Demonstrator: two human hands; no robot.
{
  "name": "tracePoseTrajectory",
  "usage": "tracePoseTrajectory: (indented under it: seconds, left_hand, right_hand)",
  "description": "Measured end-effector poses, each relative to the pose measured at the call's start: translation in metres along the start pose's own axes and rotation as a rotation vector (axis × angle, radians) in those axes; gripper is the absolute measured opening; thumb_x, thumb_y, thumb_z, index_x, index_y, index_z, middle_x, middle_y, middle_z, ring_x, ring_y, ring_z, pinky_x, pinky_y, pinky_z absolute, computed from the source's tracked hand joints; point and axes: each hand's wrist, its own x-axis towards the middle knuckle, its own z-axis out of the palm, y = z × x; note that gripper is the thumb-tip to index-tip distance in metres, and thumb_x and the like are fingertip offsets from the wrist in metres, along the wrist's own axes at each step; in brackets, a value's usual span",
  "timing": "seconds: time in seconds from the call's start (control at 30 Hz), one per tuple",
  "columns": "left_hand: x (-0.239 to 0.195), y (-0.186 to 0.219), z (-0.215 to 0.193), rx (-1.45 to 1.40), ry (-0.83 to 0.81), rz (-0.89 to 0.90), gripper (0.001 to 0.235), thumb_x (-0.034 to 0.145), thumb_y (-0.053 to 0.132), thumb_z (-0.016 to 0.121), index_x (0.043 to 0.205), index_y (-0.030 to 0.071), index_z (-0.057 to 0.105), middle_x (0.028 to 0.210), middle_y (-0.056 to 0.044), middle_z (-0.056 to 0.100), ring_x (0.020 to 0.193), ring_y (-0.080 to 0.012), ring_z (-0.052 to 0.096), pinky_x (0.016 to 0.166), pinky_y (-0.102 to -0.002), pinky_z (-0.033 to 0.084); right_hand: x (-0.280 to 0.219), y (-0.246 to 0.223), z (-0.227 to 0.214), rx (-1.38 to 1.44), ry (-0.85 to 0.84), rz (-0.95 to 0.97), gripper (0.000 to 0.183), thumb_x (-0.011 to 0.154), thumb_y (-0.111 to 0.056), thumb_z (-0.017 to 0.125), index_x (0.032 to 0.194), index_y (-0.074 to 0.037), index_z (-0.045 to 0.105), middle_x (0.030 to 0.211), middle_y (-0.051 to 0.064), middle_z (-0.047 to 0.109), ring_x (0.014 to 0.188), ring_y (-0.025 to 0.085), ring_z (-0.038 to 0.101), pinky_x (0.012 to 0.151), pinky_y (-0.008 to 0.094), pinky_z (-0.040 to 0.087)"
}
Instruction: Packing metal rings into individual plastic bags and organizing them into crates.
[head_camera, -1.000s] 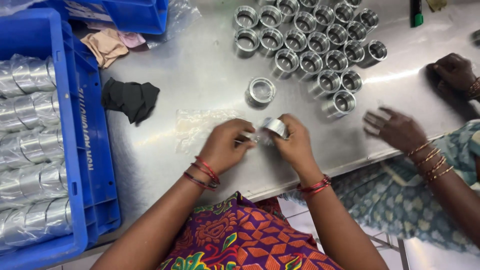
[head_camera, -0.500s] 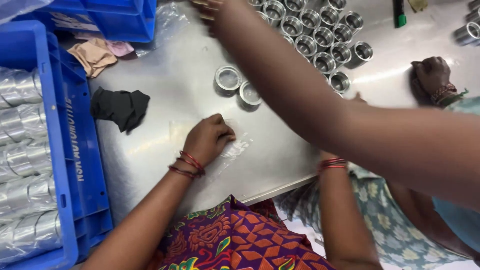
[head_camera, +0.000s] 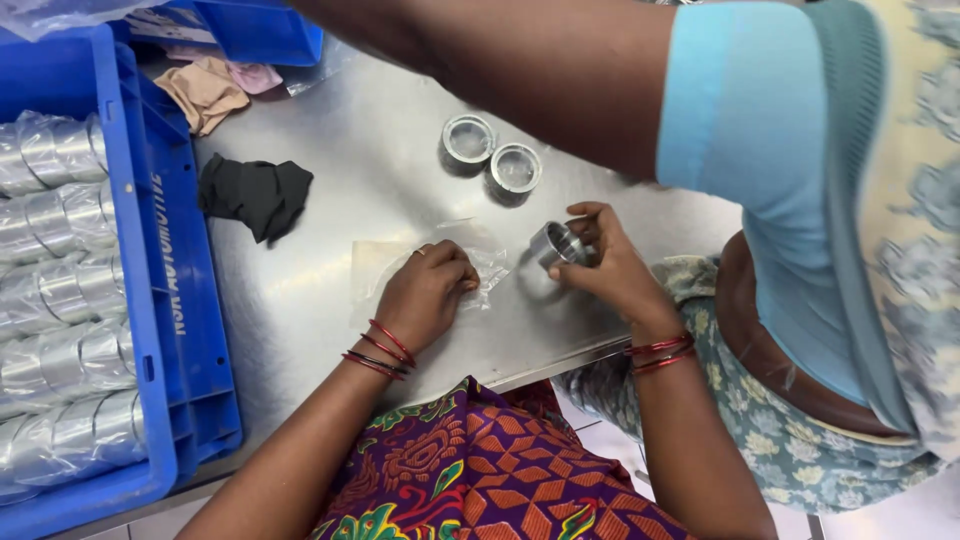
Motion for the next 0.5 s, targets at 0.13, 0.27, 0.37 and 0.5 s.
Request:
tracePoseTrajectory:
  seconds: [0.13, 0.27, 0.37, 0.5]
  left_hand:
    - [-0.003, 0.003, 0.002, -0.019, 0.021, -0.005, 0.004, 0.083, 0.005, 0.070, 0.087, 0.006, 0.072, 0.096, -0.011, 0.064, 0.094, -0.0328, 0.063, 0.078, -0.042, 0.052]
    - [-0.007, -0.002, 0.007, 0.022, -0.063, 0.001, 0.007, 0.085, 0.004, 0.068, 0.090, 0.007, 0.071, 0.093, -0.008, 0.070, 0.090, -0.0315, 0.064, 0.081, -0.041, 0.052]
    - [-0.009, -0.003, 0.004, -0.002, -0.051, -0.016, 0.005, 0.086, 0.007, 0.069, 0.090, 0.008, 0.071, 0.093, -0.007, 0.072, 0.087, -0.0312, 0.066, 0.080, -0.041, 0.053]
    - [-0.009, -0.002, -0.002, -0.054, -0.029, -0.088, 0.008, 0.086, 0.010, 0.072, 0.093, 0.006, 0.071, 0.096, -0.009, 0.074, 0.088, -0.0320, 0.069, 0.080, -0.040, 0.054]
  right_hand:
    - [-0.007, 0.001, 0.002, 0.231, -0.177, 0.012, 0.079, 0.070, -0.010, 0.082, 0.140, -0.010, 0.044, 0.121, 0.010, 0.059, 0.118, 0.024, 0.058, 0.103, 0.037, 0.048]
    - [-0.009, 0.003, 0.003, 0.370, -0.372, 0.079, 0.074, 0.074, -0.008, 0.080, 0.139, -0.009, 0.044, 0.126, 0.011, 0.058, 0.119, 0.021, 0.058, 0.101, 0.035, 0.048]
    - [-0.005, 0.000, 0.008, 0.385, -0.481, 0.112, 0.074, 0.075, -0.011, 0.080, 0.138, -0.008, 0.043, 0.126, 0.014, 0.059, 0.115, 0.022, 0.060, 0.099, 0.035, 0.050]
    - [0.008, -0.008, 0.019, 0.304, -0.584, 0.139, 0.077, 0.075, -0.017, 0.082, 0.138, -0.006, 0.039, 0.121, 0.018, 0.063, 0.107, 0.021, 0.065, 0.094, 0.033, 0.053]
